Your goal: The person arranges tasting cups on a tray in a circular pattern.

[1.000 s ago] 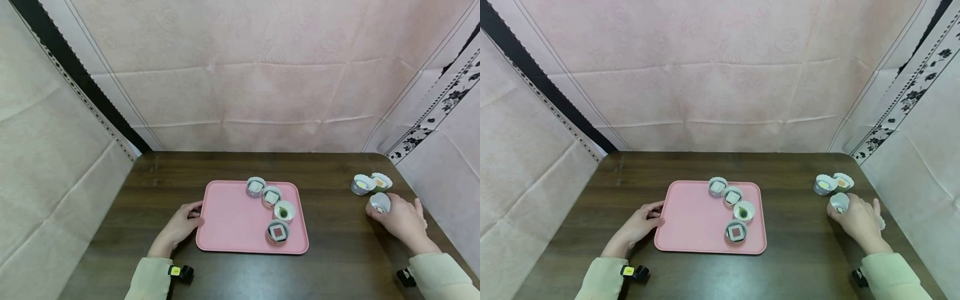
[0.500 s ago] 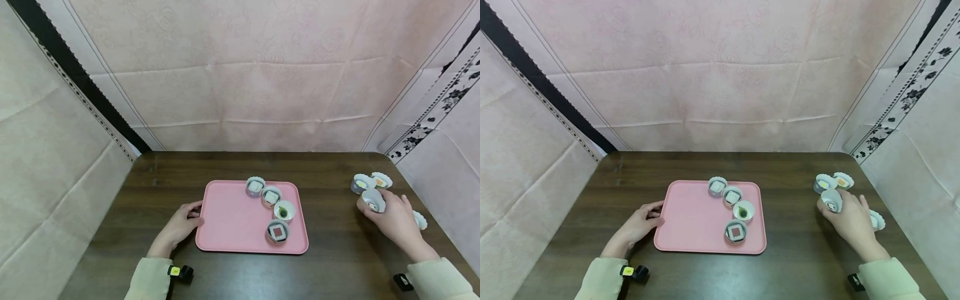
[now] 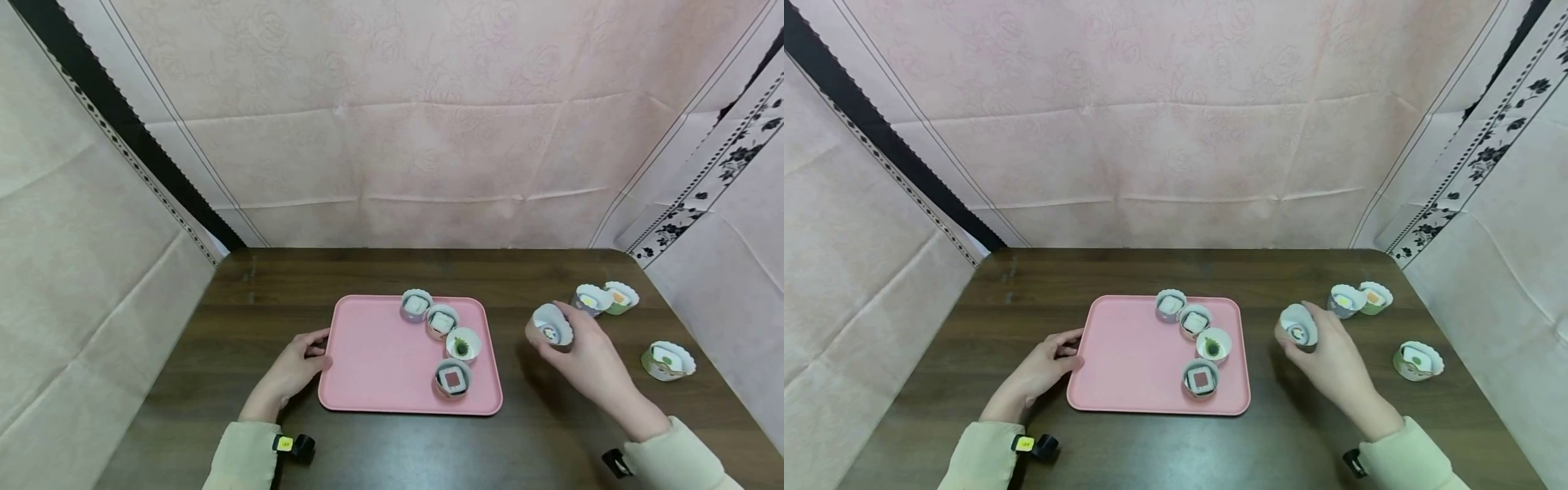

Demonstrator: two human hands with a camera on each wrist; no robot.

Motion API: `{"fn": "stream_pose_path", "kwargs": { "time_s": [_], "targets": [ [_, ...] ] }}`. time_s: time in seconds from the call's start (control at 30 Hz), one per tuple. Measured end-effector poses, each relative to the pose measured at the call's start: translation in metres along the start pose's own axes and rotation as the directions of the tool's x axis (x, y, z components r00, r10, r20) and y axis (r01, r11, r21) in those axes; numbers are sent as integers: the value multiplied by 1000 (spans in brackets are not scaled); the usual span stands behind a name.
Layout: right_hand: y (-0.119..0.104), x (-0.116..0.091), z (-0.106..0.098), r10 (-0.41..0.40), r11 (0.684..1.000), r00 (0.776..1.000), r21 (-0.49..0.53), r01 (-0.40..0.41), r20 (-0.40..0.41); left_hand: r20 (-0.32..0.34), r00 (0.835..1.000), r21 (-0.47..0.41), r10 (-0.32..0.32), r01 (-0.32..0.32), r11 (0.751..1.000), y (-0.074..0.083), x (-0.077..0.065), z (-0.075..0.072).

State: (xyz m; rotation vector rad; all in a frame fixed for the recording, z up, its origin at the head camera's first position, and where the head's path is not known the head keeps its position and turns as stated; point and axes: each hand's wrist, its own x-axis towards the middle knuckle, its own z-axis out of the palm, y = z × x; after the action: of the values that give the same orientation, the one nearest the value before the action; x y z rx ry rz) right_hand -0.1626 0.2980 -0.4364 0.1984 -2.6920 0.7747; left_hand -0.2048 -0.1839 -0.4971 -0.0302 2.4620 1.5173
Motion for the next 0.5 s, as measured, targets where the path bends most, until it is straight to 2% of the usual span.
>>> {"fn": "stream_pose_path", "kwargs": {
  "time_s": [0.5],
  "targets": [
    [-58,-5,40,-122,988,992,96,118,32,3,1000,-14,0,0,1000,0,-1,0]
  ]
}}
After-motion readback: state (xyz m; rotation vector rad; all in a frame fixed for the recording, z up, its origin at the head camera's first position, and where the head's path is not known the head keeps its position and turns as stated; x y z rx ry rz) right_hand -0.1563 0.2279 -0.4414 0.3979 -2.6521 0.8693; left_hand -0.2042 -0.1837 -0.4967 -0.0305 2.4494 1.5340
